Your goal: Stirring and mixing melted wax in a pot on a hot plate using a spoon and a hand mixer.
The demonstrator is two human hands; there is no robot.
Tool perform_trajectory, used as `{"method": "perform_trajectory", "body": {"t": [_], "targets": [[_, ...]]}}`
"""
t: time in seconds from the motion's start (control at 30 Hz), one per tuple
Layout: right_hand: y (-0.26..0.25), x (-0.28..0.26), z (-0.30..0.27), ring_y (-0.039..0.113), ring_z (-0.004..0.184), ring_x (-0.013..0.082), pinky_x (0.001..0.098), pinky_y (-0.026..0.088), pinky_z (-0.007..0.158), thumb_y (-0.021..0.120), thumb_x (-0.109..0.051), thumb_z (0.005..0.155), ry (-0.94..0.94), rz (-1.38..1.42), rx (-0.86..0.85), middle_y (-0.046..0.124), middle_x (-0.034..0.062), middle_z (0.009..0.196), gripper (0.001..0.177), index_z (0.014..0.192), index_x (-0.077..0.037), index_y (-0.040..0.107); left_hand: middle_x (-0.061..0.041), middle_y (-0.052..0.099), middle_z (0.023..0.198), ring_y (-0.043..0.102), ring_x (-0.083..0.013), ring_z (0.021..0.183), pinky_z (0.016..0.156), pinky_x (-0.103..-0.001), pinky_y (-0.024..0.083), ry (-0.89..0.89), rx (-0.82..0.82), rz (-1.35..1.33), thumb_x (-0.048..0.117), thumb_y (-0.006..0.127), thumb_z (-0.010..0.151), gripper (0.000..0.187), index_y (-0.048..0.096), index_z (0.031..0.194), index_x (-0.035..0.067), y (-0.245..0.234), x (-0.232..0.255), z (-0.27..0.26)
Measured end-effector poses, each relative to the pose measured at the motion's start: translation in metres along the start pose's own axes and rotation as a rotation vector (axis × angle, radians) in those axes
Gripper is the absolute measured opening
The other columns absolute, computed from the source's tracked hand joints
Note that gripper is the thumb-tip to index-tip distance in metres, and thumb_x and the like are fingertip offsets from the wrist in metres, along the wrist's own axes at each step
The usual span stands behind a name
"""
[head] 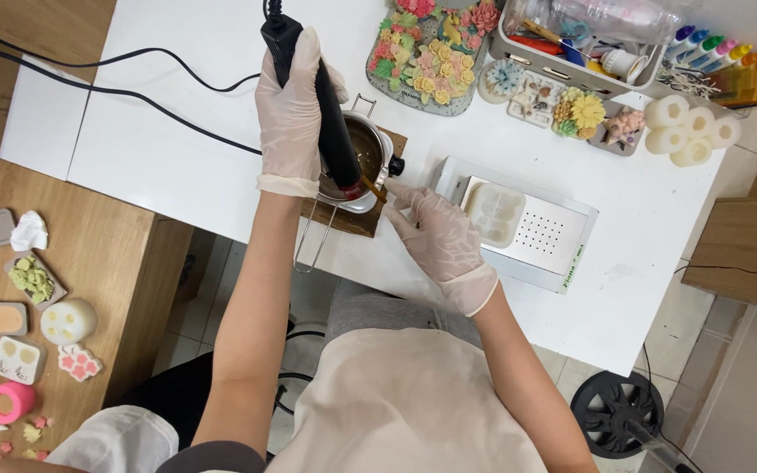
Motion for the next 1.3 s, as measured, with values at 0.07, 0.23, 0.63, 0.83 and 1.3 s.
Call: {"method": "perform_trajectory", "body": {"t": [0.07,0.23,0.63,0.83,1.3], "targets": [[-0.001,-0.001,-0.001,0.065,0.068,0.0203,0.036,0.054,0.064,0.075,-0.03,0.092,0.001,0.007,0.006,0.071,0.0024,0.09,0.039,0.13,-0.025,0.07,0.002,0.063,0.068,0.061,-0.0078,0.062,0.059,-0.023,0.051,0.02,-0.018,-0.013,0.044,0.075,0.095,0.034,0.062,0.095,0.013,0.002,0.001,-0.002],[-0.003,-0.002,-0.003,0.065,0.068,0.0196,0.0354,0.054,0.064,0.075,-0.028,0.092,-0.016,0.024,0.017,0.071,0.0015,0.09,0.04,0.131,-0.025,0.069,0.002,0.063,0.07,0.059,-0.0072,0.063,0.059,-0.023,0.05,0.008,-0.013,-0.018,0.041,0.074,0.097,0.032,0.061,0.095,0.012,0.006,0.002,-0.005],[-0.005,-0.002,-0.008,0.065,0.069,0.0196,0.0346,0.054,0.065,0.078,-0.023,0.091,-0.094,0.043,0.075,0.071,0.0018,0.088,0.04,0.13,-0.022,0.07,0.002,0.061,0.071,0.058,-0.0078,0.066,0.062,-0.025,0.05,0.006,-0.048,-0.082,0.035,0.074,0.099,0.029,0.06,0.098,0.011,0.015,0.008,-0.015],[-0.005,-0.001,-0.011,0.066,0.071,0.019,0.0341,0.055,0.067,0.076,-0.022,0.091,-0.067,0.061,0.048,0.072,0.0018,0.092,0.042,0.132,-0.022,0.068,0.003,0.061,0.076,0.057,-0.0061,0.069,0.063,-0.024,0.048,0.106,-0.086,0.033,0.033,0.073,0.101,0.026,0.062,0.104,0.01,0.015,0.018,-0.023],[-0.001,0.001,-0.017,0.066,0.074,0.0204,0.0353,0.055,0.07,0.073,-0.026,0.092,0.017,0.036,-0.022,0.072,0.0027,0.094,0.045,0.136,-0.024,0.065,0.002,0.063,0.073,0.059,-0.0056,0.066,0.06,-0.023,0.05,0.034,-0.001,-0.002,0.029,0.071,0.099,0.022,0.062,0.102,0.009,0.021,0.019,-0.035]]}}
Point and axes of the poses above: each hand's wrist, its own z-axis towards the middle knuckle, its own y-axis out of the palm, x = y × z, the point moved 5 cm from there along z, towards the middle knuckle
